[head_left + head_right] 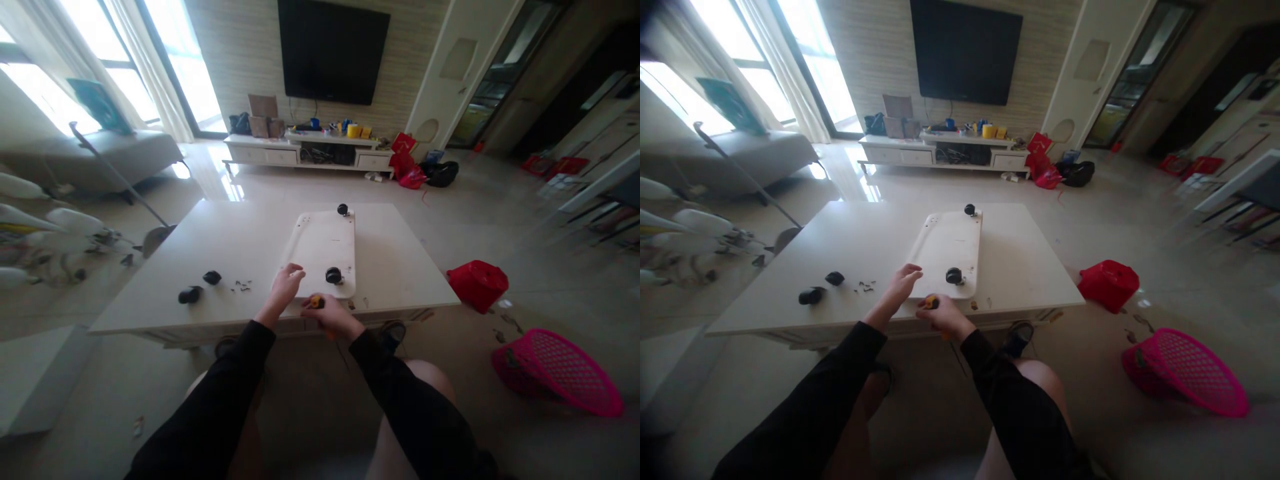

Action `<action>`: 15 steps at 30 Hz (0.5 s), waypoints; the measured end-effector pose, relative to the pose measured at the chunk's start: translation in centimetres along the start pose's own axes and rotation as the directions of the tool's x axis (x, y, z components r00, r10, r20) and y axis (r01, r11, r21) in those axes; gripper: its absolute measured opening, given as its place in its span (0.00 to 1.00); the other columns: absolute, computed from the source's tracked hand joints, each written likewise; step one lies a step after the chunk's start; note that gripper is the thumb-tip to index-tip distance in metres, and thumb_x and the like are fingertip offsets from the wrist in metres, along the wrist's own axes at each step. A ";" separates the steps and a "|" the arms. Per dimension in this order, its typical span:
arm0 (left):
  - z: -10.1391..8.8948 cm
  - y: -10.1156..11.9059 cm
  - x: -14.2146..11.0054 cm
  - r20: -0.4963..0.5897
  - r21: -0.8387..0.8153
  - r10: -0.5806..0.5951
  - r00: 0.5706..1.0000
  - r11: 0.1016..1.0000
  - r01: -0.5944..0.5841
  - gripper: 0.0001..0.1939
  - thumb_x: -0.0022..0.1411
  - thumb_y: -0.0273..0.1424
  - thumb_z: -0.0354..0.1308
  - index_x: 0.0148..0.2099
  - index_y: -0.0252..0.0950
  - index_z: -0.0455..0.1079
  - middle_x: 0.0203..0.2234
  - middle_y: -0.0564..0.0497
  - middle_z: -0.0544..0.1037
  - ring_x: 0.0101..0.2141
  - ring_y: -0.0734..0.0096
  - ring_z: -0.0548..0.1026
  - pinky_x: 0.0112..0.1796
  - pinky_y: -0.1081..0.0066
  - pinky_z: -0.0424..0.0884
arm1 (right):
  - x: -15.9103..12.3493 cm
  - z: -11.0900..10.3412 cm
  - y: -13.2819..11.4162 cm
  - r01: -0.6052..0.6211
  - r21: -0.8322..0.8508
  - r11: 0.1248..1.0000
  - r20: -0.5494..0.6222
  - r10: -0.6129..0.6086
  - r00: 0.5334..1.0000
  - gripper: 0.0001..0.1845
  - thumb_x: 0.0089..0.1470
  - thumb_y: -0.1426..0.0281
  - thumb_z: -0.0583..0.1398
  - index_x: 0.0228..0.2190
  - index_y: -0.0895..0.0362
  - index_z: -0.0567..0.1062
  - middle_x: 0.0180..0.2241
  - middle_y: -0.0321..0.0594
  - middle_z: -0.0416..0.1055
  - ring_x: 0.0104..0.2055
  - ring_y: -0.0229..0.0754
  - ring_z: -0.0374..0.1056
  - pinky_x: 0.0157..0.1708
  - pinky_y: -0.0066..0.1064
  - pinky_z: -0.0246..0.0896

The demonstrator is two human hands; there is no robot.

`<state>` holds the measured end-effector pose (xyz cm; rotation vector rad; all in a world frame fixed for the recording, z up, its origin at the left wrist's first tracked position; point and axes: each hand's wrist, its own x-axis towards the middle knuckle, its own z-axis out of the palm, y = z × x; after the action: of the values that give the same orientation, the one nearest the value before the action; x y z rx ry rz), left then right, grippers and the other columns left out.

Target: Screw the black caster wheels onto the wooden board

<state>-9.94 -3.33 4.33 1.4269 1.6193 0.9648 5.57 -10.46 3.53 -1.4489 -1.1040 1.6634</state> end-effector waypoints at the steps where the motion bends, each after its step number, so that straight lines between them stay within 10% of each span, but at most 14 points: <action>1: 0.1 0.4 -0.7 0.019 -0.024 0.014 1.000 1.000 -0.013 0.12 0.57 0.37 0.59 0.41 0.37 0.77 0.37 0.45 0.83 0.42 0.57 0.80 0.45 0.62 0.74 | -0.5 -1.7 -0.3 0.039 0.005 0.999 -0.091 -0.038 0.995 0.16 0.43 0.71 0.75 0.35 0.57 0.80 0.22 0.28 0.73 0.19 0.30 0.62 0.19 0.24 0.59; 5: 1.5 1.7 -3.0 0.093 -0.129 0.091 0.992 0.989 -0.078 0.13 0.60 0.39 0.60 0.43 0.38 0.78 0.38 0.46 0.84 0.43 0.56 0.81 0.45 0.62 0.75 | -0.9 -7.9 -0.8 0.116 0.011 0.993 -0.529 -0.093 0.843 0.11 0.59 0.64 0.66 0.40 0.54 0.72 0.20 0.21 0.60 0.19 0.28 0.58 0.20 0.20 0.54; 8: 3.0 2.4 -3.0 0.100 -0.143 0.047 0.994 0.989 -0.032 0.09 0.60 0.33 0.60 0.42 0.37 0.76 0.40 0.44 0.84 0.46 0.53 0.82 0.48 0.59 0.76 | 0.3 -10.2 -0.5 0.030 0.004 1.000 -0.653 -0.020 0.757 0.12 0.65 0.63 0.65 0.46 0.56 0.72 0.27 0.25 0.66 0.22 0.27 0.59 0.20 0.20 0.54; 15: 4.0 1.6 -2.0 0.095 -0.102 0.014 0.995 0.995 -0.004 0.11 0.63 0.28 0.59 0.48 0.35 0.75 0.52 0.37 0.83 0.59 0.47 0.80 0.58 0.55 0.74 | 3.6 -11.4 0.5 -0.188 -0.048 0.981 -0.518 0.137 0.844 0.17 0.67 0.59 0.65 0.50 0.59 0.77 0.44 0.39 0.78 0.39 0.36 0.75 0.38 0.32 0.78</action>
<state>-5.47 -5.01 4.14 1.3912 1.4743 0.9556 16.18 -5.54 1.23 -1.9503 -0.7797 1.2194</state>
